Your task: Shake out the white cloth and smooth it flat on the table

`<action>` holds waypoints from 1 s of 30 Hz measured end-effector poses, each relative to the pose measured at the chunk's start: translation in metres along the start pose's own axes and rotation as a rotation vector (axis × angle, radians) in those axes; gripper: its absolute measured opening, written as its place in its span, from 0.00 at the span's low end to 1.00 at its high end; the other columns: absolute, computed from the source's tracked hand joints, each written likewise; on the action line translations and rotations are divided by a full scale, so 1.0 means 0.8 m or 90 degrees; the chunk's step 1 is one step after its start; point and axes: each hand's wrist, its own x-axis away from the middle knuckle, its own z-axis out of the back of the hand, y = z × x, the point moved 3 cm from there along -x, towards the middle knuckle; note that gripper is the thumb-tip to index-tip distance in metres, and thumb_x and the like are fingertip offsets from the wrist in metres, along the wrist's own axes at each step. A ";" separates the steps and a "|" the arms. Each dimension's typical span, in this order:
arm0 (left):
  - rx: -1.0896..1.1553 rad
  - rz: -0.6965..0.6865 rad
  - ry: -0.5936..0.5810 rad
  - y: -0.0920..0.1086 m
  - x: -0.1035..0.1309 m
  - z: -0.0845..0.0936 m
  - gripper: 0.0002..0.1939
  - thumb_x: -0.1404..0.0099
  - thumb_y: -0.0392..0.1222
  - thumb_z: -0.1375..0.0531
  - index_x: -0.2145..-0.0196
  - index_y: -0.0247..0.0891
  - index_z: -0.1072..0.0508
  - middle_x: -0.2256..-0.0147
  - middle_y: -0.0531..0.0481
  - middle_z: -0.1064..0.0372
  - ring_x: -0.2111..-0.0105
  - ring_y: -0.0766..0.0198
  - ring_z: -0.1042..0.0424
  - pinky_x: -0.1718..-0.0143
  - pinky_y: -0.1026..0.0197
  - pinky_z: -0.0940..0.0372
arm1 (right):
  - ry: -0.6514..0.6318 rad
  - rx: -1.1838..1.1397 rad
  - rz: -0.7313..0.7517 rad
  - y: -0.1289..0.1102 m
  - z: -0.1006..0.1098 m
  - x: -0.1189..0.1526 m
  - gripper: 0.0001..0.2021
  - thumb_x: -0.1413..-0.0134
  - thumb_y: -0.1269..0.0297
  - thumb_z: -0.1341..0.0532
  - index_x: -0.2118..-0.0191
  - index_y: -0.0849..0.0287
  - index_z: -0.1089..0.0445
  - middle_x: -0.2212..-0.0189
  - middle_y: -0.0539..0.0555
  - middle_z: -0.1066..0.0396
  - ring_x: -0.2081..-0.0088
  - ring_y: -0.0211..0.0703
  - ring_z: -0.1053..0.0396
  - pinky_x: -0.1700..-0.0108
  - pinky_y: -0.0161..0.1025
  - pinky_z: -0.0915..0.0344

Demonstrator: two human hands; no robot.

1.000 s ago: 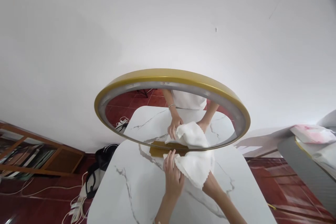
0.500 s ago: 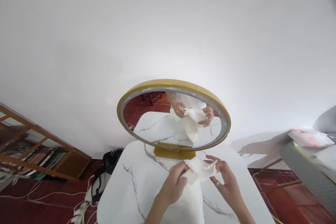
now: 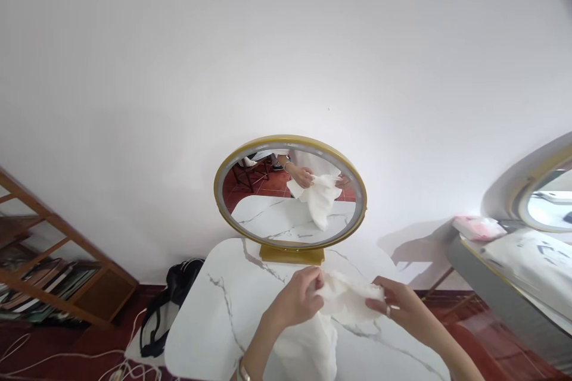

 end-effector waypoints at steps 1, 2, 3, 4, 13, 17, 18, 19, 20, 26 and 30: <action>-0.015 -0.003 -0.002 0.001 0.003 0.000 0.11 0.52 0.28 0.48 0.73 0.40 0.46 0.72 0.57 0.45 0.70 0.67 0.46 0.67 0.64 0.48 | -0.012 -0.018 -0.005 0.003 0.001 0.003 0.18 0.46 0.47 0.40 0.71 0.59 0.34 0.77 0.48 0.37 0.72 0.38 0.38 0.68 0.33 0.38; -0.026 -0.003 -0.003 0.002 0.006 0.001 0.10 0.51 0.30 0.46 0.72 0.41 0.44 0.70 0.57 0.43 0.68 0.66 0.43 0.65 0.63 0.46 | -0.027 -0.039 0.000 0.005 0.001 0.005 0.20 0.44 0.45 0.42 0.72 0.59 0.33 0.77 0.48 0.36 0.71 0.39 0.37 0.68 0.34 0.38; -0.033 -0.001 -0.003 0.002 0.008 0.001 0.09 0.49 0.32 0.44 0.71 0.41 0.42 0.68 0.56 0.41 0.66 0.65 0.41 0.63 0.63 0.45 | -0.044 -0.059 0.009 0.006 0.000 0.008 0.22 0.43 0.44 0.44 0.73 0.60 0.33 0.77 0.49 0.35 0.71 0.40 0.36 0.66 0.35 0.37; -0.036 0.002 -0.002 0.002 0.011 0.002 0.08 0.46 0.36 0.42 0.69 0.41 0.40 0.66 0.55 0.38 0.64 0.63 0.40 0.60 0.62 0.44 | -0.055 -0.075 0.019 0.007 0.000 0.010 0.23 0.42 0.43 0.46 0.73 0.60 0.33 0.76 0.50 0.34 0.70 0.41 0.35 0.65 0.35 0.37; -0.048 -0.009 0.030 -0.013 0.020 0.005 0.10 0.33 0.44 0.47 0.55 0.45 0.33 0.55 0.51 0.31 0.54 0.59 0.34 0.51 0.58 0.41 | 0.068 0.074 0.086 -0.009 0.006 0.024 0.16 0.37 0.49 0.51 0.61 0.56 0.34 0.78 0.46 0.41 0.76 0.35 0.46 0.72 0.31 0.42; -0.097 -0.062 0.034 -0.013 0.022 0.004 0.08 0.31 0.43 0.50 0.60 0.43 0.32 0.60 0.52 0.31 0.62 0.63 0.33 0.58 0.61 0.38 | -0.005 0.080 0.126 -0.012 -0.001 0.030 0.17 0.35 0.52 0.53 0.58 0.57 0.33 0.72 0.51 0.33 0.73 0.36 0.39 0.67 0.32 0.36; -0.117 -0.076 0.039 -0.012 0.023 0.003 0.08 0.31 0.43 0.51 0.60 0.43 0.33 0.61 0.52 0.32 0.64 0.63 0.33 0.60 0.62 0.38 | -0.019 0.067 0.126 -0.011 -0.003 0.032 0.17 0.35 0.53 0.53 0.56 0.57 0.33 0.69 0.53 0.30 0.72 0.37 0.37 0.67 0.32 0.35; -0.140 -0.090 0.046 -0.012 0.023 0.002 0.09 0.31 0.42 0.51 0.60 0.43 0.33 0.62 0.52 0.32 0.65 0.64 0.34 0.62 0.62 0.38 | -0.031 0.052 0.124 -0.010 -0.005 0.034 0.18 0.35 0.53 0.53 0.54 0.57 0.33 0.65 0.54 0.29 0.71 0.37 0.35 0.67 0.33 0.34; -0.165 -0.104 0.056 -0.011 0.024 0.001 0.09 0.30 0.41 0.53 0.61 0.43 0.33 0.62 0.52 0.33 0.67 0.65 0.34 0.63 0.63 0.38 | -0.035 0.039 0.122 -0.009 -0.007 0.036 0.18 0.35 0.53 0.53 0.53 0.56 0.33 0.62 0.56 0.28 0.70 0.37 0.34 0.67 0.32 0.33; -0.234 -0.190 0.120 -0.017 0.030 -0.008 0.09 0.29 0.38 0.53 0.62 0.44 0.33 0.62 0.53 0.32 0.67 0.67 0.31 0.65 0.65 0.38 | 0.050 0.014 0.109 0.002 -0.024 0.043 0.15 0.37 0.53 0.49 0.54 0.56 0.33 0.61 0.57 0.27 0.68 0.37 0.29 0.63 0.32 0.31; -0.252 -0.204 0.130 -0.028 0.036 -0.013 0.08 0.30 0.36 0.51 0.63 0.43 0.33 0.62 0.54 0.30 0.66 0.68 0.29 0.68 0.66 0.38 | 0.139 0.005 0.127 0.016 -0.035 0.046 0.15 0.36 0.54 0.51 0.60 0.57 0.32 0.65 0.57 0.27 0.69 0.36 0.30 0.67 0.29 0.33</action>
